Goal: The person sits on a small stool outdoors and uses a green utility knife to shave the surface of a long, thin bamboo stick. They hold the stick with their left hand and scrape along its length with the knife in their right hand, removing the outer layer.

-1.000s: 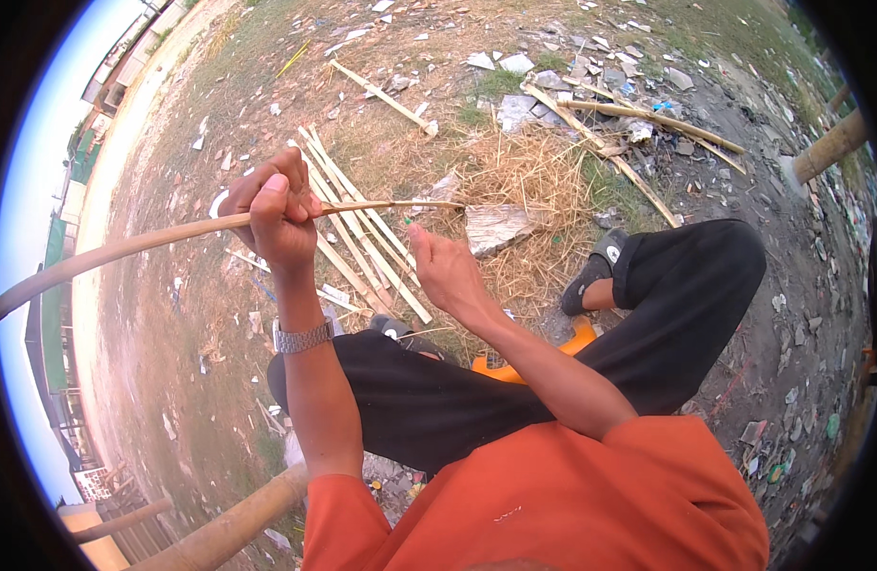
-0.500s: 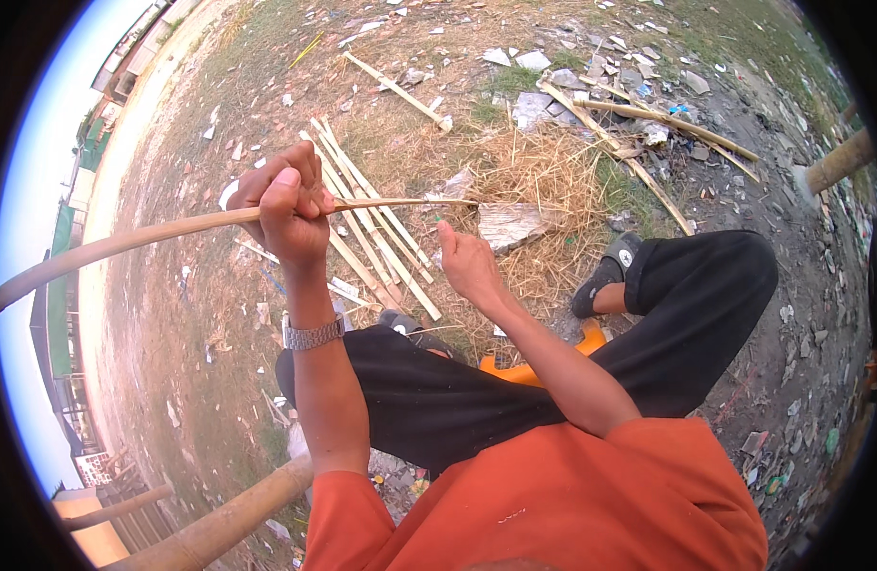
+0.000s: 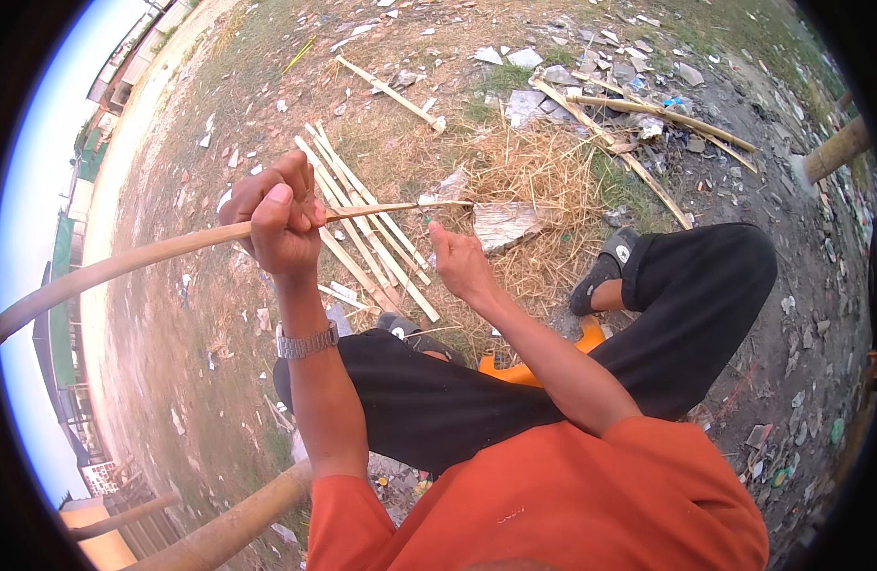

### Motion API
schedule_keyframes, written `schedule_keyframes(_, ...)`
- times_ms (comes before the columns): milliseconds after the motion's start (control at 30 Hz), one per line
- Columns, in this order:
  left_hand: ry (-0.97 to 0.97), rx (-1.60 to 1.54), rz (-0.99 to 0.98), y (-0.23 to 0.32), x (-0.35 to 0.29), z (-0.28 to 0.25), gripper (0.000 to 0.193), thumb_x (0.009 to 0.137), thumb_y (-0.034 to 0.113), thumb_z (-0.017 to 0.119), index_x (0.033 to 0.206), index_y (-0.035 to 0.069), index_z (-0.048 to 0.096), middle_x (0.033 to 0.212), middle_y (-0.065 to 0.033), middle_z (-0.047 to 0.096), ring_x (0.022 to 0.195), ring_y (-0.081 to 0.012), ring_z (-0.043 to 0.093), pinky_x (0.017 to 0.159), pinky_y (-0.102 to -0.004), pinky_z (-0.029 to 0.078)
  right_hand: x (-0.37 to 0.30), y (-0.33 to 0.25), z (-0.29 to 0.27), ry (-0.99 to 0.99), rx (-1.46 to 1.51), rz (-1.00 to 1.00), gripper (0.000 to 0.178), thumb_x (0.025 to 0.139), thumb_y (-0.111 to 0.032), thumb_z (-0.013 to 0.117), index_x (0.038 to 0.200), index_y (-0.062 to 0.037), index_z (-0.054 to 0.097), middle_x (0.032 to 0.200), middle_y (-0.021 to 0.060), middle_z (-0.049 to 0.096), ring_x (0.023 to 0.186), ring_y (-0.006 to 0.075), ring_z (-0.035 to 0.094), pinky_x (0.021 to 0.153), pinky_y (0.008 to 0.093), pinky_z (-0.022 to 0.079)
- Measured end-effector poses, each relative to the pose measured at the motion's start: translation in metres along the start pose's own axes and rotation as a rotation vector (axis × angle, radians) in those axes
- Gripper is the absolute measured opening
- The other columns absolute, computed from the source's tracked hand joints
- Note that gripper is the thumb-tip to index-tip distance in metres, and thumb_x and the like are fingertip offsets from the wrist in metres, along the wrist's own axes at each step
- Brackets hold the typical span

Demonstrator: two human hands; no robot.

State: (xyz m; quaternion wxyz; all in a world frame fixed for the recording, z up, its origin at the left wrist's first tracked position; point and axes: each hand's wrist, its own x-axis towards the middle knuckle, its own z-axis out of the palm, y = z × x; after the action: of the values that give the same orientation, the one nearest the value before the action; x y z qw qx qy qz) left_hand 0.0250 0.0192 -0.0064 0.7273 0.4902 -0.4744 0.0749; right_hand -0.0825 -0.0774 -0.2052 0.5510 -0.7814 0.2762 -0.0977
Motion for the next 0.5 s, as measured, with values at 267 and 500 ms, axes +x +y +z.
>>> schedule_keyframes(267, -0.026, -0.002, -0.004, 0.002, 0.001, 0.000, 0.031, 0.070, 0.011, 0.046, 0.044, 0.002, 0.031, 0.042, -0.0058, 0.032, 0.038, -0.0106, 0.027, 0.038, -0.0252, 0.022, 0.013, 0.016, 0.001, -0.091, -0.083, 0.084, 0.064, 0.097, -0.050, 0.030, 0.092, 0.0017, 0.068, 0.090, 0.0307, 0.064, 0.090, 0.0454, 0.061, 0.084, 0.0510, 0.047)
schedule_keyframes(500, -0.018, 0.021, -0.021, 0.004, 0.000, 0.001, 0.032, 0.071, 0.010, 0.046, 0.044, 0.002, 0.030, 0.042, -0.0059, 0.032, 0.038, -0.0106, 0.027, 0.037, -0.0251, 0.022, 0.016, 0.082, 0.011, -0.019, -0.276, 0.268, 0.067, 0.096, -0.053, 0.030, 0.094, 0.0020, 0.069, 0.086, 0.0329, 0.063, 0.090, 0.0466, 0.061, 0.084, 0.0517, 0.046)
